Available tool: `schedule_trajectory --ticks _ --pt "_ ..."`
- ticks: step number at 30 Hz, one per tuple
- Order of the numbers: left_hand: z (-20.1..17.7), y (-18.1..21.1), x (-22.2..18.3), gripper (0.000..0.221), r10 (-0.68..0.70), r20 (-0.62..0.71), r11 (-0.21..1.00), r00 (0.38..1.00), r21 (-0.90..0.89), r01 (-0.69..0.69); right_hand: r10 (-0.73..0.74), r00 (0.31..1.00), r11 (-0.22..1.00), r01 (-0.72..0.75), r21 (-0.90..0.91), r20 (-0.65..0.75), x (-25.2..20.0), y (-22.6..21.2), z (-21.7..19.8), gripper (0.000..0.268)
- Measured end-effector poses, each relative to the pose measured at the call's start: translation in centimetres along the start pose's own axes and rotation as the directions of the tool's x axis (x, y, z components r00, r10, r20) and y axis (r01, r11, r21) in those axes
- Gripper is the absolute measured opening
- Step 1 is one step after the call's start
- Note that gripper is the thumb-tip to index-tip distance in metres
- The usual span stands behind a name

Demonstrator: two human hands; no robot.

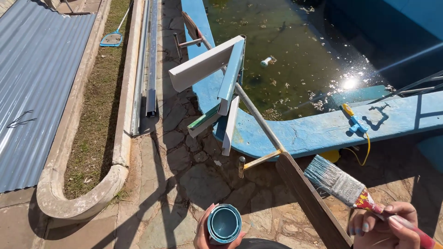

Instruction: Painting metal or plastic profiles with blue paint using a brush

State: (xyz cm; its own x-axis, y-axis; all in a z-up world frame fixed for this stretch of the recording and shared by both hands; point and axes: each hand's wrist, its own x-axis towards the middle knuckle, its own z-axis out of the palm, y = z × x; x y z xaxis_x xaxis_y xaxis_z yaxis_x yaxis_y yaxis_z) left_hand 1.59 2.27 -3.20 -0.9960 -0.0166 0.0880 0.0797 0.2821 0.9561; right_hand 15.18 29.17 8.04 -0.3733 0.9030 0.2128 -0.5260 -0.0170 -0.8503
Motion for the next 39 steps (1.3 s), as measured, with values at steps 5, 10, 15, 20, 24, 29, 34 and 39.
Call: schedule_trajectory --ticks 5,10,15,20,24,29,34,39 --pt "-0.2 1.0 0.0 0.098 0.059 0.029 0.998 0.998 0.036 -0.06 0.095 0.994 0.995 -0.094 0.019 -0.055 0.6 -0.3 -0.8 0.016" --pt "-0.1 0.8 0.0 0.098 0.294 0.013 0.955 0.956 0.033 -0.294 0.225 0.974 0.96 -0.22 0.175 -0.009 1.6 -0.2 -1.7 0.019" --pt "0.3 0.0 -0.1 0.099 0.297 0.015 0.953 0.955 0.053 -0.297 0.413 0.907 0.882 -0.374 0.287 -0.086 2.3 0.1 -2.1 0.022" --pt "0.2 -0.1 -0.2 0.1 0.248 0.042 0.967 0.968 0.044 -0.249 0.436 0.884 0.886 -0.388 0.252 -0.172 2.1 -0.4 -1.6 0.021" --pt "0.0 -0.1 -0.3 0.099 0.324 0.03 0.946 0.946 0.021 -0.324 0.405 0.909 0.889 -0.367 0.274 -0.098 2.0 -0.5 -1.4 0.02" --pt "-0.3 0.3 -0.3 0.099 0.341 0.036 0.94 0.94 0.014 -0.341 0.429 0.899 0.886 -0.399 0.237 -0.086 1.8 -1.2 -0.2 0.019" --pt "-0.3 0.6 -0.3 0.099 0.345 0.005 0.938 0.939 0.032 -0.345 0.438 0.894 0.879 -0.405 0.25 -0.095 2.0 -1.6 0.7 0.019" --pt "-0.5 0.8 -0.2 0.097 0.36 0.002 0.932 0.933 0.04 -0.36 0.435 0.895 0.884 -0.402 0.241 -0.103 1.8 -2.0 1.0 0.021"
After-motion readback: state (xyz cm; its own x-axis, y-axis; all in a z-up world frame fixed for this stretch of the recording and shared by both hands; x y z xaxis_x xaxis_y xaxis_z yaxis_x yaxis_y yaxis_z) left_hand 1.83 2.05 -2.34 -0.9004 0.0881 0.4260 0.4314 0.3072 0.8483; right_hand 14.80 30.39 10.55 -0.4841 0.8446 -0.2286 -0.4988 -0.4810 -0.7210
